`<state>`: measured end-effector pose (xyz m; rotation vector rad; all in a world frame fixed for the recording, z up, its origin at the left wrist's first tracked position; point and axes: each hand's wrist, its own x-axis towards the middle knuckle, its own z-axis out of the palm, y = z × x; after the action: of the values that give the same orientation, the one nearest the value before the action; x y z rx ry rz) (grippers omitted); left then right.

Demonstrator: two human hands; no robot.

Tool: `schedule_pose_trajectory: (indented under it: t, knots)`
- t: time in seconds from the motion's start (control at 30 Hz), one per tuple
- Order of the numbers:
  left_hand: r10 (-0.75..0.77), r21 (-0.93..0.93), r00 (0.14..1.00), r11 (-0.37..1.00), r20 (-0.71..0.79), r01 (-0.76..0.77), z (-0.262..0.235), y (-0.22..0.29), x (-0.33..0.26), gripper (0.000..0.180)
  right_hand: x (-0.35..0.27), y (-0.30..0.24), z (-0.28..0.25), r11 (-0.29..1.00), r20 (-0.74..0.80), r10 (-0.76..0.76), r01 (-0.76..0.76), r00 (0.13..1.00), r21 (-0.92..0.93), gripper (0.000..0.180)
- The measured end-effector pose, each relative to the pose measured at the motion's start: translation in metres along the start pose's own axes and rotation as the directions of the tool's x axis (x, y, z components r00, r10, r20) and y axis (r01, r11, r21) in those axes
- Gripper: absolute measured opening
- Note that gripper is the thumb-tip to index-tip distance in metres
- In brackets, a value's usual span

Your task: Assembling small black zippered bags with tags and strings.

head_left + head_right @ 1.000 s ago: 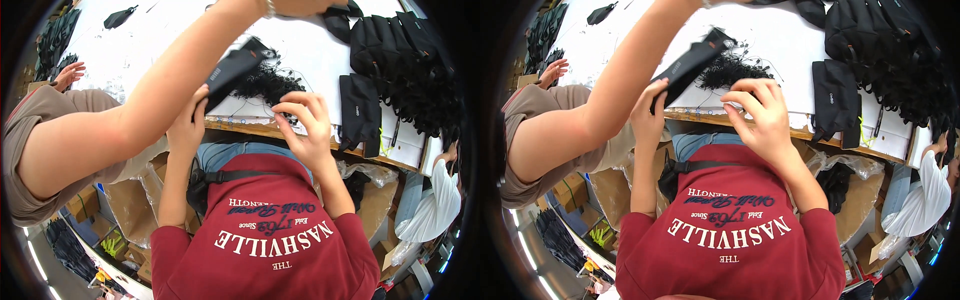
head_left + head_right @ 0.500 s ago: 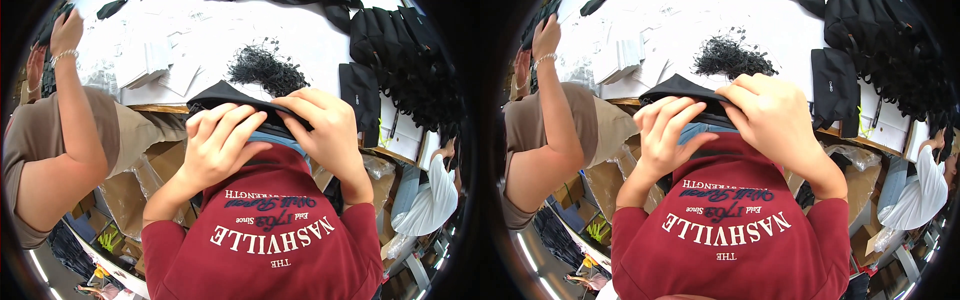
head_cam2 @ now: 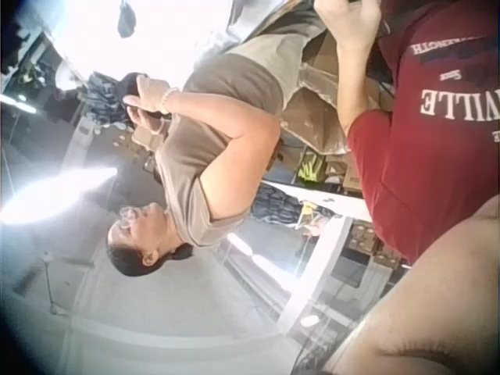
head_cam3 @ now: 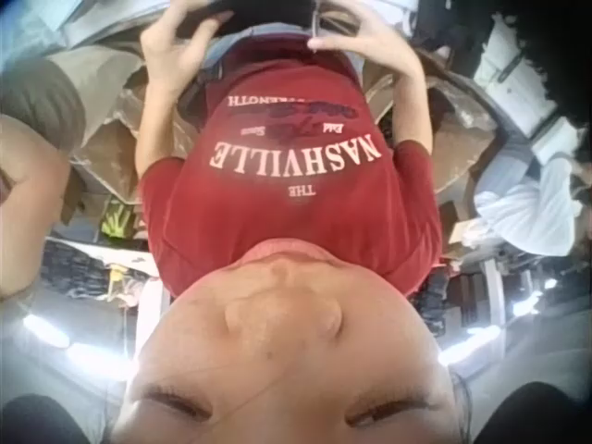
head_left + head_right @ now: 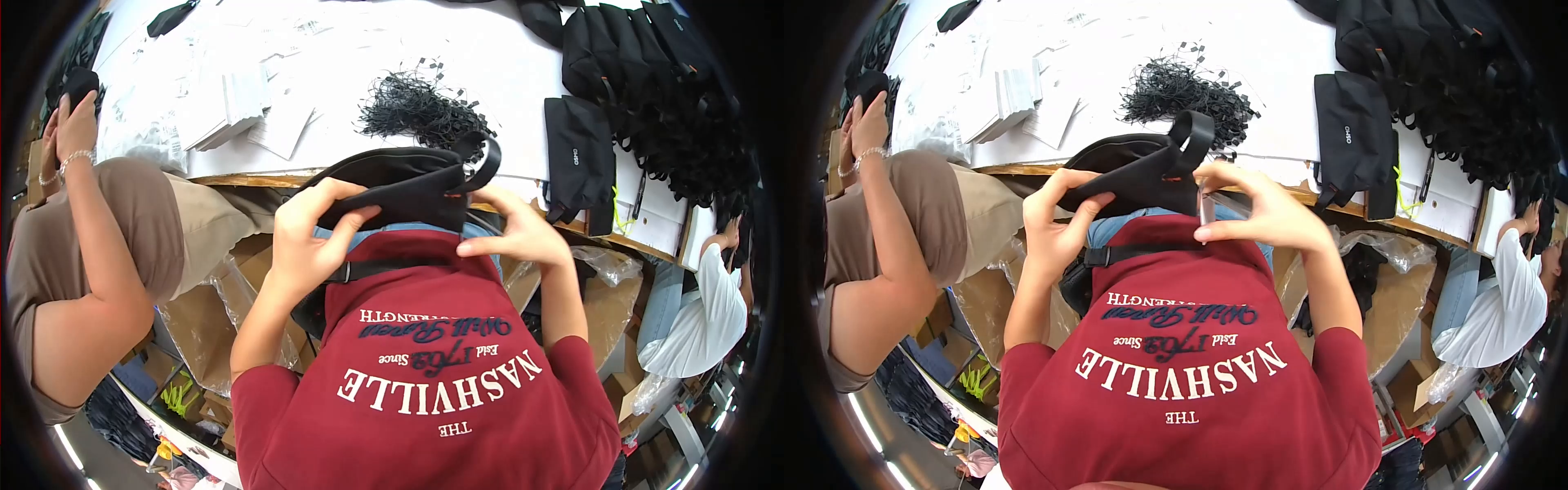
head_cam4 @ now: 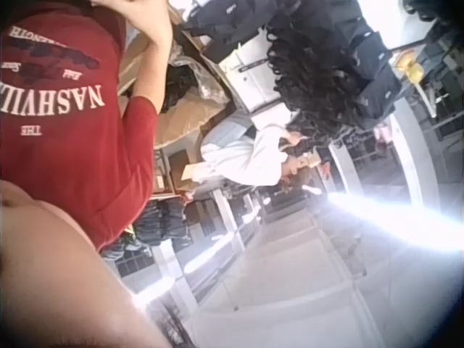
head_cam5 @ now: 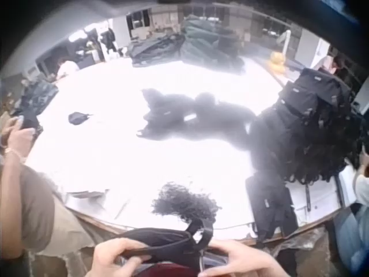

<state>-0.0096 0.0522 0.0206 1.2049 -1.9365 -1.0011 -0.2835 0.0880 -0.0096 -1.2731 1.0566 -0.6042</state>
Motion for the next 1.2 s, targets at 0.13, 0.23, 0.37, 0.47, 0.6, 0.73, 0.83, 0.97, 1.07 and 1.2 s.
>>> schedule_pose_trajectory:
  t: [0.13, 0.23, 0.37, 0.47, 0.6, 0.73, 0.83, 0.97, 1.07, 1.2]
  knots:
    - [-0.124, 0.044, 0.992, 0.991, -0.030, 0.125, -0.011, -0.004, -0.001, 0.010, -0.003, -0.016, 0.004, 0.983, -0.073, 0.099, -0.086, 0.992, 0.161, 0.035]
    - [-0.116, 0.060, 0.990, 0.991, -0.077, 0.121, -0.019, -0.008, -0.003, 0.013, -0.008, -0.025, 0.003, 0.991, -0.173, -0.038, 0.060, 0.984, 0.122, 0.045]
    - [-0.084, 0.086, 0.989, 0.992, -0.123, 0.095, -0.024, -0.005, -0.005, 0.016, -0.010, -0.035, 0.006, 0.923, -0.245, -0.364, 0.313, 0.899, -0.222, 0.056]
    - [-0.051, 0.127, 0.986, 0.989, -0.159, 0.072, -0.026, -0.003, -0.005, 0.019, -0.014, -0.047, 0.004, 0.850, -0.211, -0.412, 0.290, 0.886, -0.440, 0.053]
    - [-0.031, 0.129, 0.981, 0.990, -0.190, 0.057, -0.027, -0.003, -0.008, 0.020, -0.017, -0.047, 0.005, 0.811, -0.166, -0.445, 0.318, 0.880, -0.490, 0.055]
    - [-0.031, 0.143, 0.982, 0.988, -0.185, 0.059, -0.027, 0.000, -0.009, 0.020, -0.016, -0.046, 0.008, 0.834, -0.194, -0.458, 0.344, 0.868, -0.431, 0.055]
    - [-0.034, 0.127, 0.980, 0.990, -0.195, 0.060, -0.028, -0.001, -0.009, 0.021, -0.017, -0.045, 0.008, 0.834, -0.208, -0.467, 0.350, 0.859, -0.426, 0.055]
    - [0.040, 0.162, 0.973, 0.987, -0.228, -0.003, -0.030, -0.003, -0.010, 0.022, -0.017, -0.046, 0.005, 0.718, -0.154, -0.548, 0.367, 0.822, -0.592, 0.060]
    - [0.061, 0.179, 0.963, 0.984, -0.261, -0.014, -0.031, -0.005, -0.009, 0.021, -0.017, -0.049, 0.003, 0.599, -0.091, -0.640, 0.421, 0.763, -0.681, 0.064]
    - [0.034, 0.183, 0.956, 0.983, -0.290, 0.020, -0.037, -0.008, -0.009, 0.019, -0.017, -0.034, 0.004, 0.675, -0.230, -0.686, 0.487, 0.690, -0.554, 0.085]
